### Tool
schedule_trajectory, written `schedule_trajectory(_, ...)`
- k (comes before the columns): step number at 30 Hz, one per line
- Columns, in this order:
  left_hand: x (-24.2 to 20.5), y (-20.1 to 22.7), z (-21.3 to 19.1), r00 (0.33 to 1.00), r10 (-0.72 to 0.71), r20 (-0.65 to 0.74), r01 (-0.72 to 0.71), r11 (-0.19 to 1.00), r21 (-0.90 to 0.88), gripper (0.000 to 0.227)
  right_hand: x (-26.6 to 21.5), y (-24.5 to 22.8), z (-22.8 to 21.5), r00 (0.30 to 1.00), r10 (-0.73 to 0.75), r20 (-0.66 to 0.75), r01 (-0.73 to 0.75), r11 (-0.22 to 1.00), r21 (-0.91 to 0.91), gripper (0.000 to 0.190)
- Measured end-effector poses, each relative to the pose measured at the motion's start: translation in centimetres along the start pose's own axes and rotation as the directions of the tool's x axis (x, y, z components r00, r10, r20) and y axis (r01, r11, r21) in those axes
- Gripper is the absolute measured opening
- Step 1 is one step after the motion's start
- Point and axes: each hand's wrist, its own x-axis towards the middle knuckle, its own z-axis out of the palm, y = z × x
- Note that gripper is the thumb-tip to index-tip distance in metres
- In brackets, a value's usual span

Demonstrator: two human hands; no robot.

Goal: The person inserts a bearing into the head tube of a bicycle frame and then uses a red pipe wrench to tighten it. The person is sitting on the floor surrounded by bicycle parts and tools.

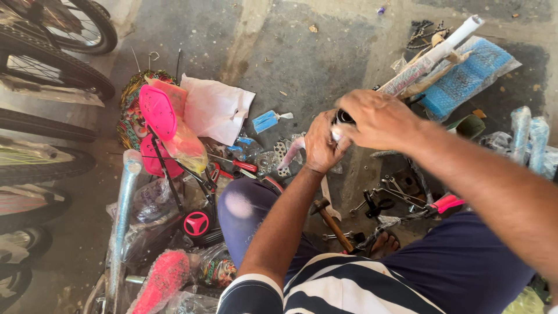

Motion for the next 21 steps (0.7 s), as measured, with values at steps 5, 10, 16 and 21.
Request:
schedule_trajectory(5,0.1,-0.2,0.2,0.998,-0.056,0.010,0.055,0.998,0.011,0.059,0.1,-0.3,-0.4,0.998,0.051,0.046,-0.052,0.999,0.011,0.047)
schedule_trajectory(10,-0.1,0.0,0.1,1.000,-0.001,-0.008,0.001,1.000,-0.007,0.057,0.2,-0.7,-0.7,0.800,0.418,0.430,-0.381,0.908,-0.174,0.061)
schedule_trajectory(16,0.3,0.0,0.3,1.000,-0.030,-0.003,0.030,0.999,0.012,0.058,-0.3,0.5,0.3,0.956,0.157,0.247,-0.153,0.988,-0.034,0.064)
schedule_trajectory(21,0.2,-0.1,0.2,1.000,-0.007,-0.008,0.007,1.000,0.008,0.058,-0.2,0.8,1.2,0.930,0.274,0.246,-0.248,0.960,-0.132,0.061)
